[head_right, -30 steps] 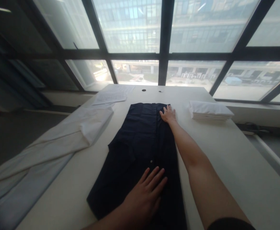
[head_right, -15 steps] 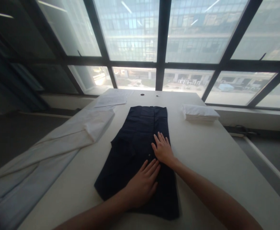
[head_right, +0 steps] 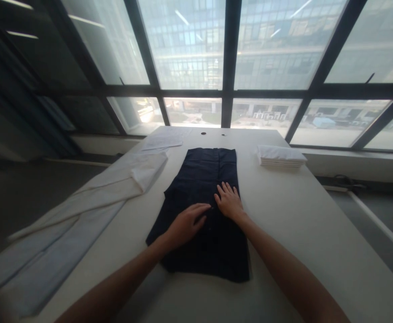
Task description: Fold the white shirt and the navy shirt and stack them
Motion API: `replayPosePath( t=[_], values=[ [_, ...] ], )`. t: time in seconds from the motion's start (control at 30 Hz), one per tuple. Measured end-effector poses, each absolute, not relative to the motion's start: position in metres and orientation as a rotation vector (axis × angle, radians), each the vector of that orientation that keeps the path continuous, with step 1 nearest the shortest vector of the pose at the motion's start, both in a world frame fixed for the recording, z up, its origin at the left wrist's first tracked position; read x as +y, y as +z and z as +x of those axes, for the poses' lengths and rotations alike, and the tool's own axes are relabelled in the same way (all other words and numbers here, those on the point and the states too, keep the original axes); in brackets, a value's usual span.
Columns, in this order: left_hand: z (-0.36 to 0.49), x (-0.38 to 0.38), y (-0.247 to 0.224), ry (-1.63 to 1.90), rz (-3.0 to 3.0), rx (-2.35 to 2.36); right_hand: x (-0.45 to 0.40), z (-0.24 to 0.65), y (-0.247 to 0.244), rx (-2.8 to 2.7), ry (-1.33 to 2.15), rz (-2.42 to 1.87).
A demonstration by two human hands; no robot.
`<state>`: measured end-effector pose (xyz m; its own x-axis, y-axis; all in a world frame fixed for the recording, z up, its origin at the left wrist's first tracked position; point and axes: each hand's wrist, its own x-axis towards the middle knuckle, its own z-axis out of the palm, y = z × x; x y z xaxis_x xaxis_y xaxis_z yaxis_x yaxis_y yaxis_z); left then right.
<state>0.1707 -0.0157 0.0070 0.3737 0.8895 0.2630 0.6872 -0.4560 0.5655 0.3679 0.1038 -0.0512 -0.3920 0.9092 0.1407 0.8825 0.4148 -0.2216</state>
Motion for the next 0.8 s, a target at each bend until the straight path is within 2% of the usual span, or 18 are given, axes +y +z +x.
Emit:
replayPosePath(
  t=[0.1, 0.23, 0.37, 0.57, 0.7, 0.8],
  values=[
    [0.118, 0.000, 0.012, 0.944, 2.130, 1.768, 0.104, 0.367, -0.052, -2.425, 0.173, -1.563],
    [0.065, 0.003, -0.001, 0.974, 1.683, 2.099, 0.105, 0.368, -0.053, -2.404, 0.212, -1.548],
    [0.054, -0.008, -0.010, 1.060, 1.247, 1.965, 0.107, 0.370, -0.055, -2.403, 0.256, -1.523],
    [0.055, -0.001, -0.001, 1.092, 0.961, 1.763, 0.106, 0.370, -0.056, -2.380, 0.262, -1.498],
    [0.058, 0.014, 0.003, 1.044, 0.939, 1.483, 0.106, 0.370, -0.056, -2.379, 0.263, -1.490],
    [0.065, 0.023, 0.005, 1.075, 1.067, 1.494, 0.106, 0.370, -0.056, -2.375, 0.256, -1.490]
  ],
)
